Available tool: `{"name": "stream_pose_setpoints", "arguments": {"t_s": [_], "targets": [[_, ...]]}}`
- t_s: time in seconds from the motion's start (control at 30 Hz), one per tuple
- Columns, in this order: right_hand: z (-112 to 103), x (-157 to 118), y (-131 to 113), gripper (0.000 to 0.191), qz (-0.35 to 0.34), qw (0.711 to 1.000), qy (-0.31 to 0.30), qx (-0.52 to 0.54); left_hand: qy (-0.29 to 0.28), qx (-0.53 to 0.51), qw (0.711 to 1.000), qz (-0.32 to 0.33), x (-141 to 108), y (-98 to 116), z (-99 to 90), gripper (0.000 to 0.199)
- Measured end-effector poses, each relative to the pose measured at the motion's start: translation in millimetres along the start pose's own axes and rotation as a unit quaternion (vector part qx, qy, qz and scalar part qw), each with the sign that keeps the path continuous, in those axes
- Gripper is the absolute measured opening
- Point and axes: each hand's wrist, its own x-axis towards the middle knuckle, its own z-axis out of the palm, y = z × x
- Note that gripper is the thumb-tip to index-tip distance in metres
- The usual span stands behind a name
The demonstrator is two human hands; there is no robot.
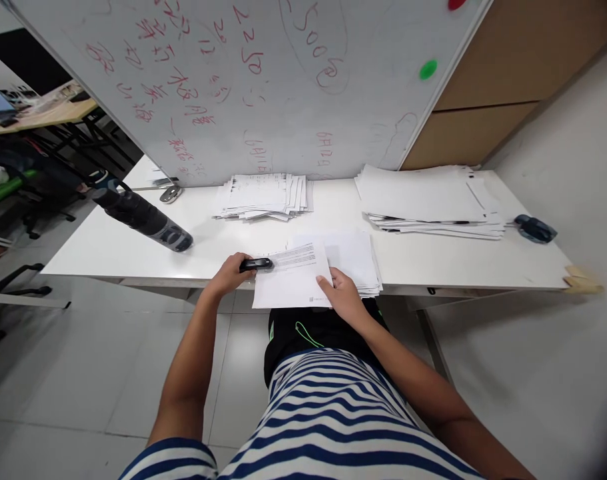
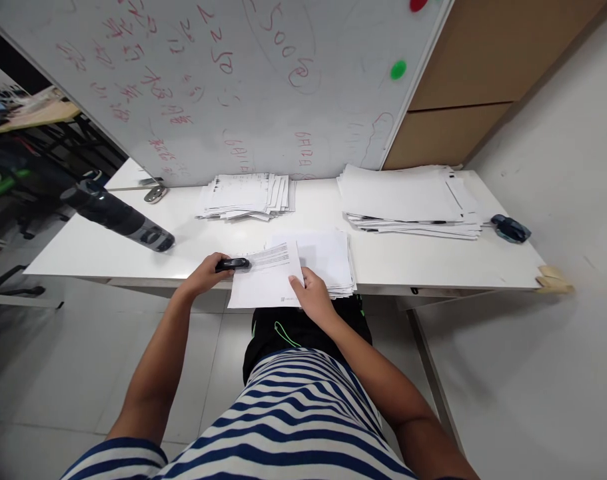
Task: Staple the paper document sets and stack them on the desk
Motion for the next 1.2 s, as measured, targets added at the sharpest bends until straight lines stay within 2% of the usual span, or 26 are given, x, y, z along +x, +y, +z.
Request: {"name": "stream_pose_setpoints", "arguments": {"t_s": [0.2,0.23,0.3,0.37,0.43,0.53,0.63,0.77,1.03,1.2], "targets": [[3.0,-0.8,4.9,0.037,-0.001,1.000,-0.007,-0.007,-0.071,-0.103,0.992,-0.014,-2.0,8.4,-21.1,0.051],[3.1,-1.4,5.4,0.038,-0.005,1.000,-0.006,-0.008,-0.061,-0.112,0.992,-0.021,0.3,11.9,-24.0,0.051],[3.6,-2.3,6.3,0.038,-0.008,1.000,-0.007,-0.010,0.003,-0.113,0.993,-0.040,8.4,21.9,-25.6,0.049],[3.9,-2.4,7.1,0.039,-0.015,1.000,-0.010,-0.018,0.081,-0.093,0.991,-0.049,21.2,34.7,-20.6,0.049],[3.7,-1.8,7.7,0.039,-0.032,0.999,-0.002,-0.036,0.126,-0.057,0.989,-0.052,36.8,47.9,-9.7,0.050],[1.7,-0.3,6.8,0.039,-0.054,0.995,0.019,-0.086,0.144,0.022,0.987,-0.064,58.9,61.8,11.6,0.053],[-1.7,0.3,2.5,0.041,-0.058,0.988,0.017,-0.142,0.145,0.080,0.983,-0.075,71.6,64.8,29.0,0.053],[-4.1,0.5,-4.5,0.042,-0.066,0.974,0.015,-0.215,0.135,0.097,0.983,-0.081,74.1,61.5,38.5,0.051],[-2.8,1.8,-7.6,0.043,-0.050,0.969,0.008,-0.241,0.191,0.161,0.968,-0.031,69.2,69.0,50.5,0.046],[-2.3,1.5,-5.3,0.044,-0.049,0.962,0.006,-0.267,0.201,0.126,0.971,-0.031,66.5,71.5,43.7,0.042]]}}
